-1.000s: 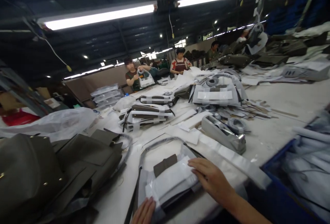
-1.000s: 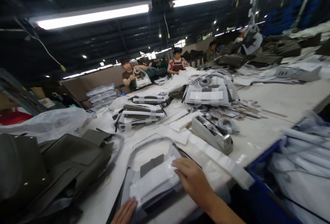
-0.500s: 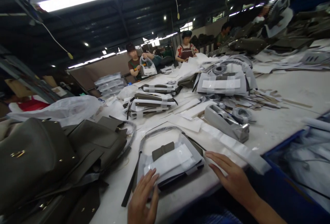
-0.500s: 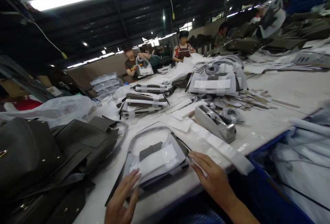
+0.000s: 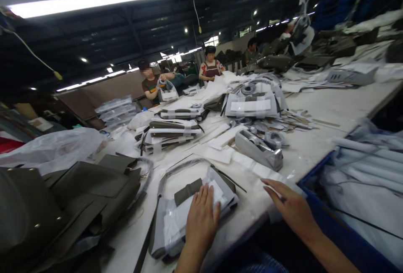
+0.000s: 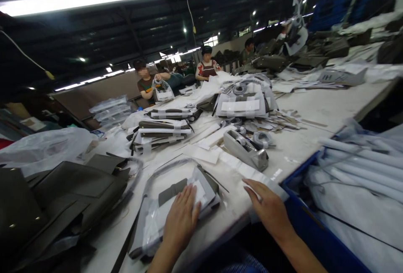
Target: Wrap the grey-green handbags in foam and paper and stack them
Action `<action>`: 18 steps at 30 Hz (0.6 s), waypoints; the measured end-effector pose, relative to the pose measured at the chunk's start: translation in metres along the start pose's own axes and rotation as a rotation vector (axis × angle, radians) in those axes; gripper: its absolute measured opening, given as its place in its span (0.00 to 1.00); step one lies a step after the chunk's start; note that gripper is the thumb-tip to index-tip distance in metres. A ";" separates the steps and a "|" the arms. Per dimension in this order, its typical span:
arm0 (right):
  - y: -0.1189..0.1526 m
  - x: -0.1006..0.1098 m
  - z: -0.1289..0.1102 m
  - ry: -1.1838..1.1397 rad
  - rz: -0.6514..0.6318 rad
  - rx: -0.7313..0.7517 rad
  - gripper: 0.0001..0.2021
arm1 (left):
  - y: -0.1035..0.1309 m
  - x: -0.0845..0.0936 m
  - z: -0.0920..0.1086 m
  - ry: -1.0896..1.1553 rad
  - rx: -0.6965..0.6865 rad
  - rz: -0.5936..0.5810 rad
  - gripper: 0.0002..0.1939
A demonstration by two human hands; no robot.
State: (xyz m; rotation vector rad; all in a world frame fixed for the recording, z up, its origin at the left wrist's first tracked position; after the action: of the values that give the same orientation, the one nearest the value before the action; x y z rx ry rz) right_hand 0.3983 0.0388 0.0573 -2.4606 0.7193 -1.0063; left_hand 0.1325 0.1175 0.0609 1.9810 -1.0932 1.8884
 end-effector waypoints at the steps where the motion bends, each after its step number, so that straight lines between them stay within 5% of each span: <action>1: -0.002 0.005 0.007 0.020 0.012 -0.023 0.16 | 0.001 0.002 0.000 -0.002 0.006 0.014 0.24; 5: -0.007 -0.001 0.012 0.025 -0.016 -0.019 0.18 | 0.006 0.013 -0.002 0.030 0.024 0.089 0.23; 12: -0.040 -0.048 -0.012 -0.012 -0.149 0.125 0.14 | 0.012 0.016 -0.003 0.093 -0.055 0.086 0.25; 18: -0.051 -0.077 0.021 0.028 -0.183 0.149 0.16 | 0.011 0.011 -0.002 0.073 -0.054 0.098 0.26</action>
State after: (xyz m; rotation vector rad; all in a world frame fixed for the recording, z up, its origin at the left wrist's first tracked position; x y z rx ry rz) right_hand 0.3822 0.1281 0.0287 -2.4191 0.4164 -1.1196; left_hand 0.1230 0.1067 0.0677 1.8460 -1.2280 1.9417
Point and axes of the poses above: each hand's wrist, its own y-axis away from the middle knuckle, its own x-axis out of the back of the hand, z = x × y, the point moved 6 cm from there along -y, towards the middle knuckle, and after that the axes turned 8 degrees about -y, right-handed, at the moved point
